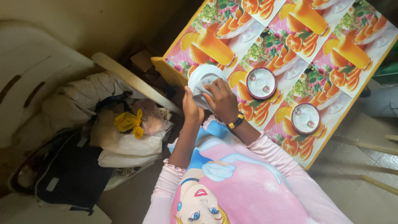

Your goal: The person cleans a table using a cloth and then wipes several plates.

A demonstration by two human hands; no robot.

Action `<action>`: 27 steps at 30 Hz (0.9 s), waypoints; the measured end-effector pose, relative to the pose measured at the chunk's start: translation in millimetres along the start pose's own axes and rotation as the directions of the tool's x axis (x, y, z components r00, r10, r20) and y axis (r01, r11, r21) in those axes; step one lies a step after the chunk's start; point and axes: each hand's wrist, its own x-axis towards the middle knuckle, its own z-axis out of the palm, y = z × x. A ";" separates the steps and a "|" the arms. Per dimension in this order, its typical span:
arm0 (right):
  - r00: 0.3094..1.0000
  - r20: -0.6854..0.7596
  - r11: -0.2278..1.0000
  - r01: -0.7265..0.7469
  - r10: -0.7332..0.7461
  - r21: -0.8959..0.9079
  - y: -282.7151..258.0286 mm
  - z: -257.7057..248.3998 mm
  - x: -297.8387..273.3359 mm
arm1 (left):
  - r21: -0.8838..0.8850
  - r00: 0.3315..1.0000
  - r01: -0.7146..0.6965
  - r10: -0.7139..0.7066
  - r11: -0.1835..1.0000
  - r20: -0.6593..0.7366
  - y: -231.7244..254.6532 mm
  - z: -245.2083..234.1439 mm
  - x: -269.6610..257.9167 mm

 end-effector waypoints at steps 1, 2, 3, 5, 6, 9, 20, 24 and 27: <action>0.999 0.021 0.999 -0.040 0.041 -0.023 7.8 -4.9 0.8 | 0.011 1.000 0.008 -0.007 1.000 -0.019 2.6 2.0 3.5; 0.996 0.044 0.996 -0.078 0.080 -0.044 14.7 -8.2 2.2 | 0.022 0.999 0.013 -0.012 1.000 -0.041 4.8 4.7 6.3; 0.996 0.040 0.996 -0.081 0.083 -0.046 21.9 -10.6 5.7 | 0.023 0.999 0.016 -0.015 1.000 -0.037 6.0 8.7 9.1; 0.995 -0.031 0.987 -0.100 0.097 -0.124 39.3 -15.1 23.7 | 0.063 0.999 0.020 -0.018 0.998 -0.029 5.5 21.2 19.8; 0.995 -0.029 0.987 -0.097 0.094 -0.126 43.1 -13.0 32.7 | 0.060 0.999 0.019 -0.017 0.998 -0.029 4.5 25.7 24.2; 0.986 -0.126 0.975 -0.127 0.105 -0.181 40.6 1.1 55.6 | 0.158 1.000 -0.028 0.029 0.987 -0.008 -0.3 35.0 45.6; 0.994 0.092 0.969 -0.042 0.066 -0.243 83.9 -5.0 81.4 | 0.259 0.994 -0.091 0.103 0.962 -0.030 12.0 34.9 104.8; 0.993 -0.058 0.963 -0.111 0.100 -0.245 79.1 20.4 104.4 | 0.285 0.997 0.022 0.002 0.958 -0.083 8.0 41.1 112.3; 0.996 -0.073 0.982 -0.063 0.051 -0.178 66.2 25.5 97.7 | 0.246 0.998 0.012 0.004 0.969 -0.062 3.5 38.9 118.9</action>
